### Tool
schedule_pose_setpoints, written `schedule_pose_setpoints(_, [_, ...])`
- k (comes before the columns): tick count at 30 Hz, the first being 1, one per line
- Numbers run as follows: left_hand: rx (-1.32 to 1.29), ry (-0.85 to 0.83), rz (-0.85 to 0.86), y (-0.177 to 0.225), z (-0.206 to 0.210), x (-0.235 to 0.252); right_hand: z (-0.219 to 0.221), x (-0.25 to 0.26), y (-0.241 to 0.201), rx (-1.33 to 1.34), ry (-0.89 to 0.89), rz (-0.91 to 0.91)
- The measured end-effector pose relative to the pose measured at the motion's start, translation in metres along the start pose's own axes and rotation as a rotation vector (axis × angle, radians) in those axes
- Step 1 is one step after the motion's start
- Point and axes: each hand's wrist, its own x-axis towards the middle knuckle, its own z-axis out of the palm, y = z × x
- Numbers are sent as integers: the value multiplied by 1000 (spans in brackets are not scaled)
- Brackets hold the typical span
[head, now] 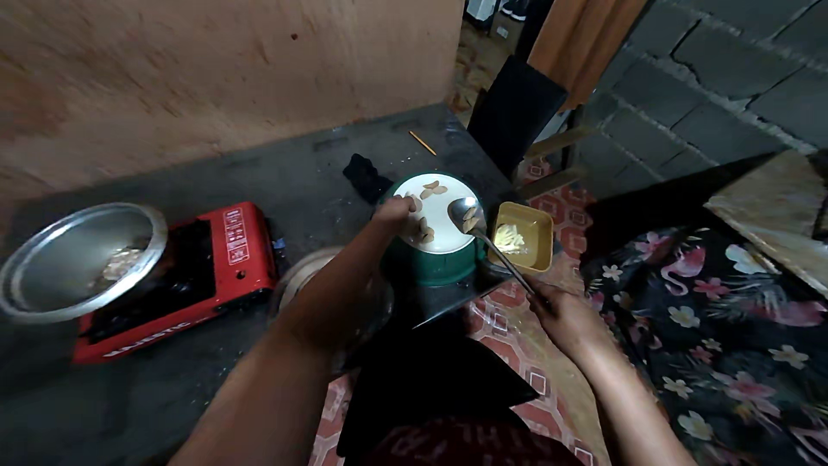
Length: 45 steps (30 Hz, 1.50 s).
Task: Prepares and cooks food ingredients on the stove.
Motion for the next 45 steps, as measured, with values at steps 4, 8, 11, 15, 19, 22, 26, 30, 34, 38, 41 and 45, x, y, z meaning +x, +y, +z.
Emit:
schedule_pose_setpoints(4, [85,-135,-54,8,5,-15,-4,2,-15,-91,-35,3])
schedule_pose_setpoints(8, [79,-101,-67,31,14,-34,-2,2,-33,-182,-69,-19])
schedule_pose_setpoints(11, [68,-57,-35,33,23,-36,1,1,-45,-263,-79,-50])
schedule_pose_setpoints(15, [17,25,56,21,35,-35,-1,-4,-56,-326,-94,-66])
schedule_pose_setpoints(19, [-87,91,122,19,32,-44,-10,-5,-54,-276,-133,-94])
schedule_pose_setpoints(22, [-163,161,128,17,37,-42,-12,-2,-53,-233,-161,-86])
schedule_pose_setpoints(26, [-218,254,133,17,43,-39,-9,4,-50,-181,-154,-113])
schedule_pose_setpoints(30, [-292,351,166,14,53,-33,-7,10,-44,-102,-166,-109])
schedule_pose_setpoints(34, [-360,373,300,9,58,-32,-7,14,-37,-27,-176,-99])
schedule_pose_setpoints(38, [-397,337,333,7,54,-35,-7,15,-32,56,-190,-109])
schedule_pose_setpoints(41, [-307,292,257,8,47,-41,-5,13,-32,90,-192,-118])
schedule_pose_setpoints(45, [-287,278,216,3,48,-43,-2,8,-38,37,-192,-102])
